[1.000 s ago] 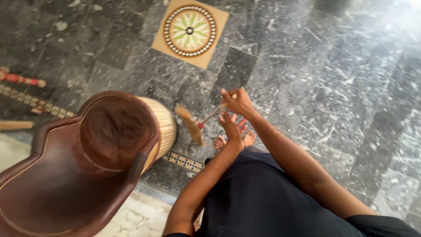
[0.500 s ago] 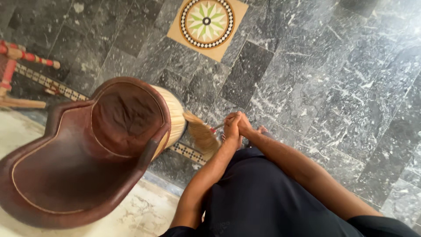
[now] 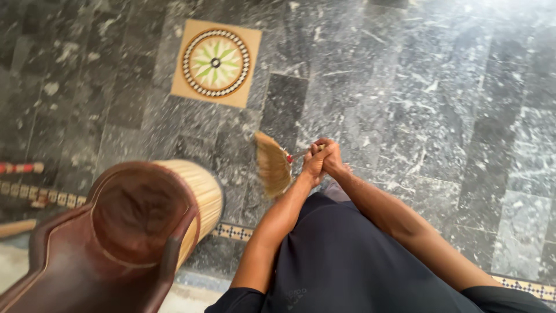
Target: The person sweeps the tiled floor using a small hand broom, gathering dust and debris from corners and along walls before moving across the open room.
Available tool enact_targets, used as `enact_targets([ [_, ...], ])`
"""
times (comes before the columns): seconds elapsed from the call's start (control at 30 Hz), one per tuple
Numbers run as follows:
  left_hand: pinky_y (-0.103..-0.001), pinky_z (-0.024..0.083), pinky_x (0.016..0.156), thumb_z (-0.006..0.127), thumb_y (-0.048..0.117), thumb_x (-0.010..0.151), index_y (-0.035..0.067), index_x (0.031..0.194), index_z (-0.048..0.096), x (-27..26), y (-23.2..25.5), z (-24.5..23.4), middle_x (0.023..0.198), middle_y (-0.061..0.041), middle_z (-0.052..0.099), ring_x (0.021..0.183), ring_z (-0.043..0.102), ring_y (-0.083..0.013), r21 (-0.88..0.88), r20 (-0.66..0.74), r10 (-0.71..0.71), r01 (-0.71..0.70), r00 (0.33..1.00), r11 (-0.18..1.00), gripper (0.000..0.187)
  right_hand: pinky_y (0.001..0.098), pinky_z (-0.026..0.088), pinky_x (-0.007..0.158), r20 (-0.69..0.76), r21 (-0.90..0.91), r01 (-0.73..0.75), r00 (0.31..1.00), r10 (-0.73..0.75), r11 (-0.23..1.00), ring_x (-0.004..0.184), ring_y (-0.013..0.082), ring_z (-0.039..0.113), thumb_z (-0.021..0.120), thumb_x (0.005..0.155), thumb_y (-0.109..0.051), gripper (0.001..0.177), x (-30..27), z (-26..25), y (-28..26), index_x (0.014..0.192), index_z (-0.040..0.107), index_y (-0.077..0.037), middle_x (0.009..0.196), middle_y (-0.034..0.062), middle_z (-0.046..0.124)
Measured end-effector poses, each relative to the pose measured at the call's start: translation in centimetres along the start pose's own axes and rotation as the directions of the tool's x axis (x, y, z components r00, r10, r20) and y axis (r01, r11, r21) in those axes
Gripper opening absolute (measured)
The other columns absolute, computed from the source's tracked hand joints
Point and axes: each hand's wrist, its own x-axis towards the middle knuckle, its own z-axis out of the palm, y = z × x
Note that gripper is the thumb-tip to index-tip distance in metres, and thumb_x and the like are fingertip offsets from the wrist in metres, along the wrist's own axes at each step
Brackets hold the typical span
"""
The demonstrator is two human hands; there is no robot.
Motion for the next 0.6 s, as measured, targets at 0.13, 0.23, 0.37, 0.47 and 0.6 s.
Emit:
enact_targets([
  [0.13, -0.040, 0.059, 0.083, 0.090, 0.030, 0.075, 0.013, 0.130, 0.053, 3.3, -1.0, 5.0, 0.116, -0.005, 0.062, 0.105, 0.065, -0.0195, 0.085, 0.191, -0.175, 0.161, 0.966, 0.983, 0.068, 0.0299, 0.055, 0.062, -0.181, -0.233, -0.019, 0.983, -0.024, 0.972, 0.074, 0.0139, 0.067, 0.069, 0.098, -0.011, 0.015, 1.7, -5.7, -1.5, 0.100, 0.072, 0.003, 0.081, 0.0103, 0.075],
  [0.23, -0.040, 0.060, 0.086, 0.091, 0.029, 0.078, 0.009, 0.130, 0.054, 6.3, -2.6, 8.9, 0.117, -0.006, 0.063, 0.106, 0.065, -0.0201, 0.144, 0.299, -0.250, 0.215, 0.921, 0.966, 0.066, 0.0305, 0.055, 0.063, -0.226, -0.088, 0.011, 0.974, -0.030, 0.996, 0.075, 0.0125, 0.065, 0.071, 0.098, -0.013, 0.017, 2.9, -10.7, -2.5, 0.105, 0.069, 0.002, 0.084, 0.0125, 0.074],
  [0.37, -0.040, 0.058, 0.087, 0.090, 0.029, 0.077, 0.010, 0.132, 0.054, 9.0, -4.6, 13.8, 0.117, -0.005, 0.062, 0.106, 0.064, -0.0195, 0.237, 0.333, -0.313, 0.242, 0.889, 0.941, 0.068, 0.0339, 0.056, 0.076, -0.368, -0.165, 0.075, 0.920, -0.132, 0.983, 0.090, 0.0174, 0.067, 0.070, 0.095, -0.012, 0.025, 3.6, -15.9, -3.7, 0.117, 0.067, -0.002, 0.099, 0.0144, 0.071],
  [0.47, -0.039, 0.056, 0.089, 0.086, 0.032, 0.077, 0.013, 0.134, 0.053, 9.7, -5.7, 16.5, 0.116, -0.003, 0.062, 0.105, 0.064, -0.0182, 0.290, 0.403, -0.395, 0.294, 0.826, 0.911, 0.068, 0.0424, 0.051, 0.090, -0.369, -0.501, 0.151, 0.853, -0.368, 0.852, 0.103, 0.0304, 0.063, 0.068, 0.091, -0.006, 0.027, 3.5, -18.9, -3.8, 0.119, 0.071, -0.004, 0.110, 0.0188, 0.069],
  [0.6, -0.037, 0.055, 0.091, 0.083, 0.029, 0.077, 0.015, 0.132, 0.053, 9.5, -6.7, 17.8, 0.113, -0.002, 0.062, 0.104, 0.063, -0.0162, 0.277, 0.428, -0.401, 0.305, 0.810, 0.911, 0.064, 0.0430, 0.051, 0.098, -0.379, -0.459, 0.197, 0.839, -0.391, 0.867, 0.114, 0.0361, 0.064, 0.064, 0.092, -0.009, 0.027, 3.6, -20.1, -3.9, 0.118, 0.072, -0.009, 0.119, 0.0199, 0.067],
])
